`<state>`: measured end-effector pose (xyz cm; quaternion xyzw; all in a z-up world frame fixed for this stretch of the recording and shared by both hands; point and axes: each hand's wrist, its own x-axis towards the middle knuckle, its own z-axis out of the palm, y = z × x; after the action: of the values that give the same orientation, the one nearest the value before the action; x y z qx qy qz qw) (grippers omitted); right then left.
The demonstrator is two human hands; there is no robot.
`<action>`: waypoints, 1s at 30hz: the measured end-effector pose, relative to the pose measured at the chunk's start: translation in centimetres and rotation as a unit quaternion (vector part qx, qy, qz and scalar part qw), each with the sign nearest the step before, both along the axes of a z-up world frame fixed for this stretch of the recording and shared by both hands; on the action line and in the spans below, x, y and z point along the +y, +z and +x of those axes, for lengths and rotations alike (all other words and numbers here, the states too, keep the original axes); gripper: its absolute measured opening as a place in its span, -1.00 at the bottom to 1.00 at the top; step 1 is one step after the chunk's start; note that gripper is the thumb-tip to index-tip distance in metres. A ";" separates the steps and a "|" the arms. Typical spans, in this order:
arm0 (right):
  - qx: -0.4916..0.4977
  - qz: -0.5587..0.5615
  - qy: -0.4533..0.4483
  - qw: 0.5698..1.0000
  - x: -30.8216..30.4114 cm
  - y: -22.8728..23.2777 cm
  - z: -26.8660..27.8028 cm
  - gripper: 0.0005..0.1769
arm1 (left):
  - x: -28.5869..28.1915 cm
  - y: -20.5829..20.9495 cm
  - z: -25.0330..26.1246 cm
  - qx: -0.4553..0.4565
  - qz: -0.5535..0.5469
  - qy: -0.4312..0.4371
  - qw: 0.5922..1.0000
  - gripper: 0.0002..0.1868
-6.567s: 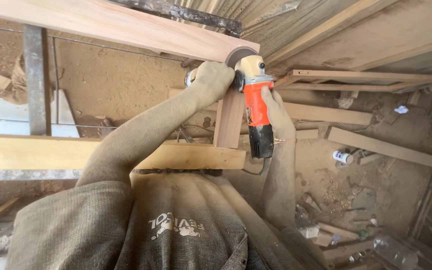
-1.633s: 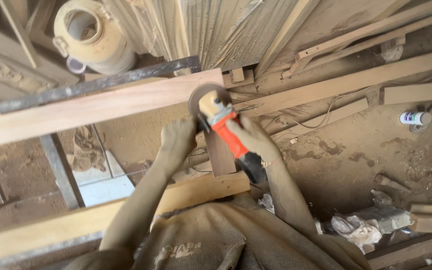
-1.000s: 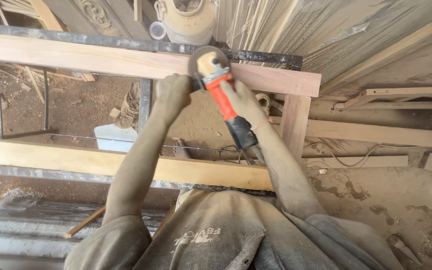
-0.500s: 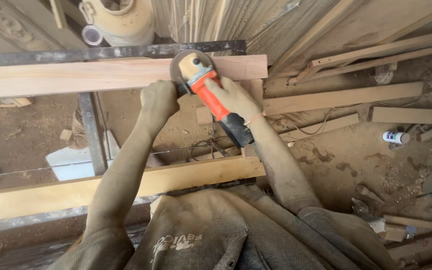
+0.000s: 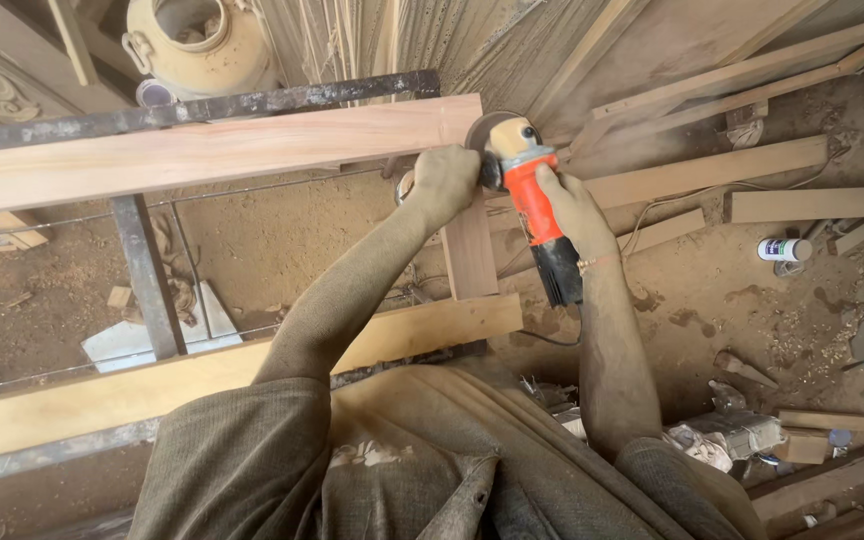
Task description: The person uses an angle grinder with a sanding disc to smooth the surfaces and edges of a wooden frame resting on a metal workbench. The person moves the tool along the frame's length and corners, then sets the tool down.
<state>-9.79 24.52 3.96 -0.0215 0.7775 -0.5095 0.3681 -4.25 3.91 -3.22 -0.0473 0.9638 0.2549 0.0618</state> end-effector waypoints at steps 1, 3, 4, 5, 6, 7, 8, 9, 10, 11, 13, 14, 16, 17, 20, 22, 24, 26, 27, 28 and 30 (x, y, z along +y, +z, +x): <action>0.012 0.032 -0.024 0.999 1.0 -0.2 1.3 -0.49 | 0.9 0.1 1.1 -0.001 0.003 -0.009 1.000 -0.91; 0.005 -0.023 -0.005 1.000 2.8 -0.1 4.2 -0.49 | 2.3 0.6 3.8 0.033 -0.003 -0.036 0.999 -0.88; -0.007 -0.045 0.009 0.999 3.4 -0.1 5.4 -0.49 | 2.4 0.9 4.7 0.013 -0.012 -0.033 0.999 -0.89; 0.008 -0.055 0.017 0.998 3.2 -0.2 5.7 -0.48 | 2.3 1.1 5.4 -0.007 -0.022 -0.031 0.999 -0.89; 0.023 -0.066 0.022 0.997 2.9 -0.4 6.1 -0.47 | 2.2 1.3 6.2 -0.027 -0.032 -0.031 0.999 -0.89; 0.038 -0.076 0.027 0.996 2.4 -0.6 6.5 -0.45 | 1.7 1.4 6.8 -0.022 -0.046 -0.016 0.999 -0.89; 0.009 -0.065 0.020 0.998 1.7 -0.8 6.5 -0.44 | 0.8 1.5 7.0 -0.015 -0.063 -0.001 0.998 -0.90; -0.021 -0.054 0.014 0.998 0.7 -1.0 6.3 -0.44 | 0.0 1.7 7.1 -0.008 -0.079 0.013 0.997 -0.90; -0.048 -0.045 0.009 0.998 -0.6 -1.0 5.6 -0.43 | -1.1 2.0 6.8 -0.050 -0.072 0.021 0.996 -0.91; -0.014 -0.039 0.043 0.998 -1.9 -1.1 4.8 -0.41 | -2.1 2.3 6.3 -0.092 -0.065 0.029 0.993 -0.90; 0.047 -0.018 0.115 0.992 -3.6 -0.9 3.6 -0.37 | -3.7 2.5 5.8 -0.105 -0.062 0.044 0.992 -0.88; 0.048 -0.011 0.124 0.991 -3.9 -0.8 3.5 -0.36 | -4.0 2.6 5.8 -0.115 -0.058 0.055 0.990 -0.87; 0.046 0.002 0.139 0.989 -4.2 -0.6 3.5 -0.34 | -4.2 2.6 5.6 -0.120 -0.056 0.042 0.990 -0.86; 0.032 -0.003 0.129 0.991 -4.1 -0.5 3.7 -0.34 | -4.1 2.5 5.8 -0.123 -0.055 0.035 0.990 -0.85; 0.006 -0.011 0.090 0.996 -2.5 -0.1 5.8 -0.37 | -2.8 2.3 7.1 -0.123 -0.049 0.011 0.991 -0.88; 0.027 -0.019 0.064 0.997 -0.8 0.1 8.0 -0.41 | -1.6 2.4 8.7 -0.107 -0.036 0.000 0.994 -0.89; 0.039 0.020 0.083 0.996 0.6 0.0 9.1 -0.39 | -0.2 2.5 10.3 -0.108 -0.024 -0.013 0.994 -0.89; 0.056 0.038 0.093 0.993 2.3 -0.4 10.6 -0.39 | 1.2 2.7 11.8 -0.127 -0.014 -0.023 0.992 -0.90; 0.070 0.036 0.092 0.993 3.1 -0.7 11.7 -0.40 | 1.8 2.7 12.8 -0.126 -0.003 -0.030 0.992 -0.89; 0.085 0.034 0.090 0.992 3.7 -0.8 12.6 -0.41 | 2.3 2.8 13.6 -0.122 0.006 -0.038 0.992 -0.89; 0.054 0.020 0.079 0.995 5.2 -0.9 14.8 -0.41 | 3.5 3.1 15.4 -0.126 0.015 -0.049 0.991 -0.89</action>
<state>5.00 29.74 3.08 -0.1025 0.8021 -0.4614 0.3649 11.13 7.44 -0.15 -0.0312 0.9455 0.2582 0.1959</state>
